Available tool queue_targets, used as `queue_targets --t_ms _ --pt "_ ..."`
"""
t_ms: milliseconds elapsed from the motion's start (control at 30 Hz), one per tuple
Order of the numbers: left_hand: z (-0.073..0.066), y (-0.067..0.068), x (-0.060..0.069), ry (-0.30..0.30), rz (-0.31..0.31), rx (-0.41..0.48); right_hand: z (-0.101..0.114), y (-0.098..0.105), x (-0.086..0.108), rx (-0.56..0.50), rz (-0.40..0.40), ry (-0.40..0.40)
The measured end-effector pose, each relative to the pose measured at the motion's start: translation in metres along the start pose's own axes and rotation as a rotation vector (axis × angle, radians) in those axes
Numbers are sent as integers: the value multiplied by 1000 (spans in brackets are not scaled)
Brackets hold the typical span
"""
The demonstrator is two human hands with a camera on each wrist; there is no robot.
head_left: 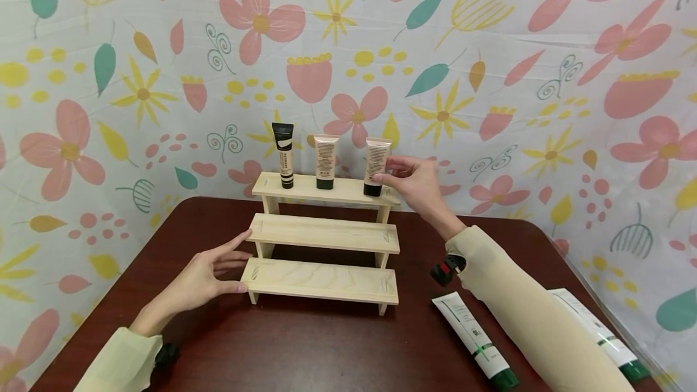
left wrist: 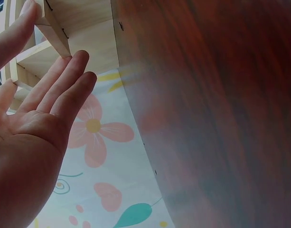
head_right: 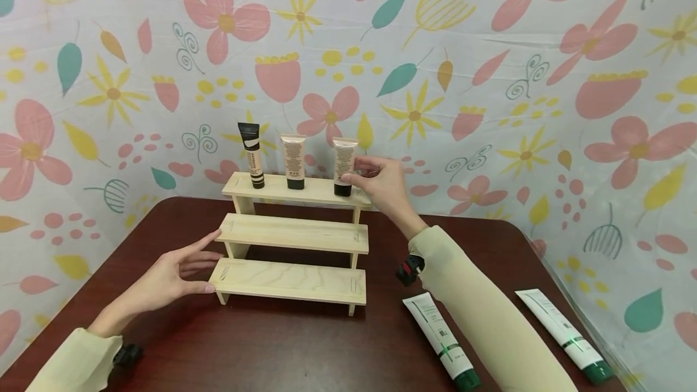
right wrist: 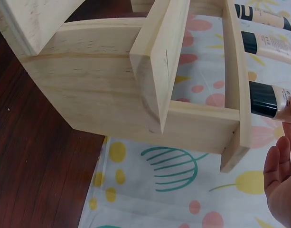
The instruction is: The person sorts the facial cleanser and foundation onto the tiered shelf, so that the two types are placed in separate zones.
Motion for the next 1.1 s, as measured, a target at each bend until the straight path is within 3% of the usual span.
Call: queue_targets --t_ms 867,1100 --pt "-4 -1 1 -23 6 6 4 -23 -8 -90 -43 29" --pt "-4 -1 1 -32 5 -4 3 -23 -9 -61 -23 28"
Point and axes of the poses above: each hand's wrist, its own x-axis away from the middle knuckle, its own y-axis out of the back of the hand, z = x × y, the point moved 8 cm from there along -x, towards the middle knuckle, and after that the axes turned 8 degrees about y, right-handed, at the moved point
